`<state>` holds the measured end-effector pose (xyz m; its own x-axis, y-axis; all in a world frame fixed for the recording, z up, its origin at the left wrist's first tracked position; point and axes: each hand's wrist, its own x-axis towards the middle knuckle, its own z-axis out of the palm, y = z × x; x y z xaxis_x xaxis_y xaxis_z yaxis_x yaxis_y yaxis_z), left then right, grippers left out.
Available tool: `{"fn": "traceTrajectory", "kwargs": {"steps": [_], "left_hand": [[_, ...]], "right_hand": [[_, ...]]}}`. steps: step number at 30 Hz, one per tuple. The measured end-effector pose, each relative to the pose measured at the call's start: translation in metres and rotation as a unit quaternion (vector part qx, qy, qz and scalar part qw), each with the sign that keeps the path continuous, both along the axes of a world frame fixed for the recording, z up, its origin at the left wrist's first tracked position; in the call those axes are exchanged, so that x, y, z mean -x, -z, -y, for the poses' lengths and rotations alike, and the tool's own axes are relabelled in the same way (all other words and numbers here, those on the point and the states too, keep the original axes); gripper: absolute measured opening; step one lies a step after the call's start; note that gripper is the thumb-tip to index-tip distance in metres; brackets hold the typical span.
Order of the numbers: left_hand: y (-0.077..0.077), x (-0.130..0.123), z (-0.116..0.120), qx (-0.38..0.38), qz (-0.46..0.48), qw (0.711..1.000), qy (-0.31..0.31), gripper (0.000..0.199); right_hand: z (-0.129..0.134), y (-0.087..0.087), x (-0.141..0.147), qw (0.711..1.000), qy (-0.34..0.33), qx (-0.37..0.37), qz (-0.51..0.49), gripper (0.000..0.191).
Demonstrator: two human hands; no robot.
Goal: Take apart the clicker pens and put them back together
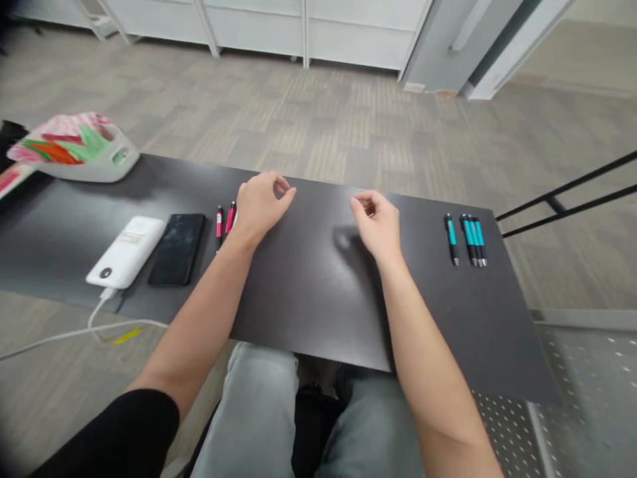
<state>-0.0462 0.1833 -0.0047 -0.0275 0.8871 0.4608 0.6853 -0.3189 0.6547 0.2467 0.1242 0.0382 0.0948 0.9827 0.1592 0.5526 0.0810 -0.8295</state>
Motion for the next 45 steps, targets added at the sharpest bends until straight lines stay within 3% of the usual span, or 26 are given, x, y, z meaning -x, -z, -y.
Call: {"fn": "traceTrajectory", "kwargs": {"steps": [4, 8, 14, 18, 22, 25, 29, 32, 35, 40, 45], "left_hand": [[-0.007, 0.033, -0.002, 0.097, -0.052, 0.993, -0.041, 0.043], [0.000, 0.041, -0.005, 0.074, -0.077, 0.988, -0.108, 0.028], [0.027, 0.064, -0.018, 0.097, -0.078, 0.991, -0.040, 0.019], [0.029, 0.067, -0.017, 0.112, -0.102, 0.988, -0.038, 0.016], [0.018, 0.060, -0.009, 0.113, -0.112, 0.985, -0.064, 0.015], [0.002, 0.054, -0.003, 0.110, -0.106, 0.986, -0.066, 0.021], [-0.024, 0.039, 0.002, 0.102, 0.000, 0.994, 0.026, 0.025], [-0.032, 0.024, 0.002, 0.071, 0.132, 0.985, 0.087, 0.021], [-0.026, 0.006, -0.002, 0.055, 0.246, 0.958, 0.134, 0.028], [-0.004, -0.027, 0.000, 0.065, 0.322, 0.924, 0.197, 0.061], [0.008, -0.042, 0.002, 0.107, 0.314, 0.927, 0.173, 0.081]], "right_hand": [[0.003, 0.025, 0.018, 0.997, -0.069, 0.007, 0.039, 0.015], [0.004, 0.032, 0.015, 0.996, -0.077, 0.016, 0.034, 0.016], [-0.003, 0.036, 0.017, 0.995, -0.090, 0.011, 0.037, 0.015], [-0.004, 0.040, 0.016, 0.994, -0.098, 0.013, 0.043, 0.016], [-0.004, 0.040, 0.016, 0.994, -0.100, 0.017, 0.046, 0.015], [-0.003, 0.036, 0.018, 0.994, -0.092, 0.028, 0.060, 0.013], [-0.001, 0.034, 0.019, 0.993, -0.091, 0.037, 0.068, 0.013], [-0.001, 0.035, 0.020, 0.993, -0.099, 0.032, 0.061, 0.014], [-0.002, 0.036, 0.020, 0.992, -0.114, 0.025, 0.043, 0.024], [-0.001, 0.032, 0.024, 0.986, -0.157, 0.030, -0.041, 0.037], [-0.003, 0.039, 0.028, 0.969, -0.207, 0.049, -0.122, 0.042]]}}
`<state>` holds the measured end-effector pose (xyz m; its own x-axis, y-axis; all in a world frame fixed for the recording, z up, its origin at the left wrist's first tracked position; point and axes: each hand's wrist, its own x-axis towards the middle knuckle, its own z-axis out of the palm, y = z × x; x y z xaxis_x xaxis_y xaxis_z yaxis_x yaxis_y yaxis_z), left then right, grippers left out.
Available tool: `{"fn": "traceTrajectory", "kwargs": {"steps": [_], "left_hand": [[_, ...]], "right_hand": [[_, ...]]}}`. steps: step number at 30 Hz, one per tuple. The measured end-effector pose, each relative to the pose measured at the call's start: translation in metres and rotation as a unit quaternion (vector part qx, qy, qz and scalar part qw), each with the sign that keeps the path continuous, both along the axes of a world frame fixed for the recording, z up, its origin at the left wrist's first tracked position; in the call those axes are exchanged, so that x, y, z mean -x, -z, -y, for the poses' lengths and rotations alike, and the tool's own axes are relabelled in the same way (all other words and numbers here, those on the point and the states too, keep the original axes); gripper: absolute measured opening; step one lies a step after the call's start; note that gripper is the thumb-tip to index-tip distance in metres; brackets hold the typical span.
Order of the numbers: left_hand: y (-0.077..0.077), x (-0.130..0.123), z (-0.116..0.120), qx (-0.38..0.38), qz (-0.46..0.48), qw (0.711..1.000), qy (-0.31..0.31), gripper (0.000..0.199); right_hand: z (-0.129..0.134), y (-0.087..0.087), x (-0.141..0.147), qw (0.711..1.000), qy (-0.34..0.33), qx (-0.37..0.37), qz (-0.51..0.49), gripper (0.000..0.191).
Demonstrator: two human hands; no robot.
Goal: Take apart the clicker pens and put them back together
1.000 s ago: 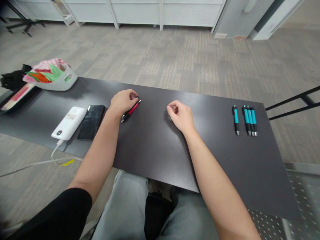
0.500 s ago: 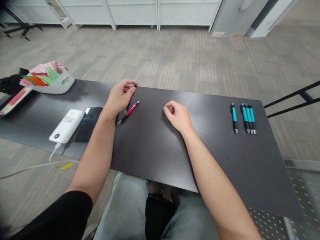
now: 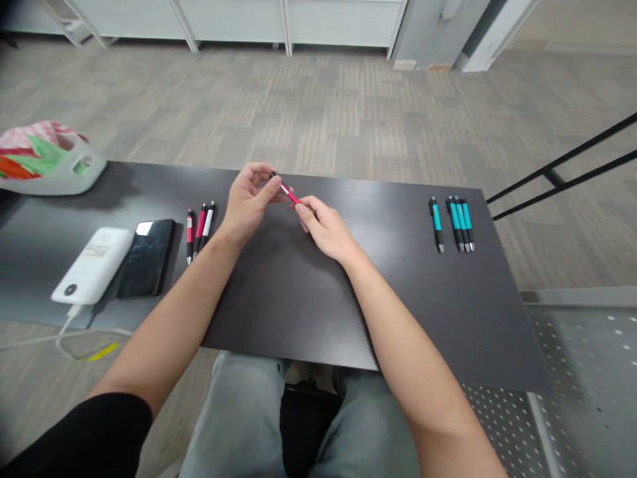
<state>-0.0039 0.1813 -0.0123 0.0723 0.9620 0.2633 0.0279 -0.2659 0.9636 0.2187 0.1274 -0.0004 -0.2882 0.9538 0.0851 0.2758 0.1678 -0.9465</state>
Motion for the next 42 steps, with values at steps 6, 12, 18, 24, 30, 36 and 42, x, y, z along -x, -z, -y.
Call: {"fn": "traceTrajectory", "kwargs": {"steps": [6, 12, 18, 24, 30, 36, 42], "left_hand": [[-0.003, 0.005, 0.001, -0.014, -0.032, 0.998, -0.046, 0.063], [-0.013, 0.002, 0.021, -0.065, -0.223, 0.971, 0.055, 0.021], [-0.002, -0.007, 0.022, -0.119, -0.279, 0.945, 0.123, 0.014], [0.001, -0.010, 0.018, -0.155, -0.211, 0.961, 0.089, 0.015], [0.000, -0.014, 0.023, -0.083, -0.119, 0.982, 0.120, 0.035], [-0.006, -0.012, 0.018, -0.034, 0.006, 0.999, 0.042, 0.055], [-0.008, -0.011, 0.015, 0.022, 0.064, 0.995, 0.070, 0.045]], "right_hand": [[-0.011, 0.005, -0.007, 0.997, 0.076, -0.010, -0.031, 0.035], [-0.016, -0.004, -0.017, 0.976, 0.211, 0.014, -0.043, 0.032], [-0.011, -0.001, -0.009, 0.985, 0.137, -0.052, -0.094, 0.057], [-0.015, 0.010, -0.004, 0.978, 0.097, -0.122, -0.140, 0.052], [-0.019, 0.012, -0.010, 0.982, 0.073, -0.131, -0.118, 0.043], [-0.011, 0.000, -0.008, 0.982, -0.010, 0.009, -0.189, 0.047], [0.004, -0.016, 0.004, 0.954, -0.075, 0.159, -0.244, 0.055]]}}
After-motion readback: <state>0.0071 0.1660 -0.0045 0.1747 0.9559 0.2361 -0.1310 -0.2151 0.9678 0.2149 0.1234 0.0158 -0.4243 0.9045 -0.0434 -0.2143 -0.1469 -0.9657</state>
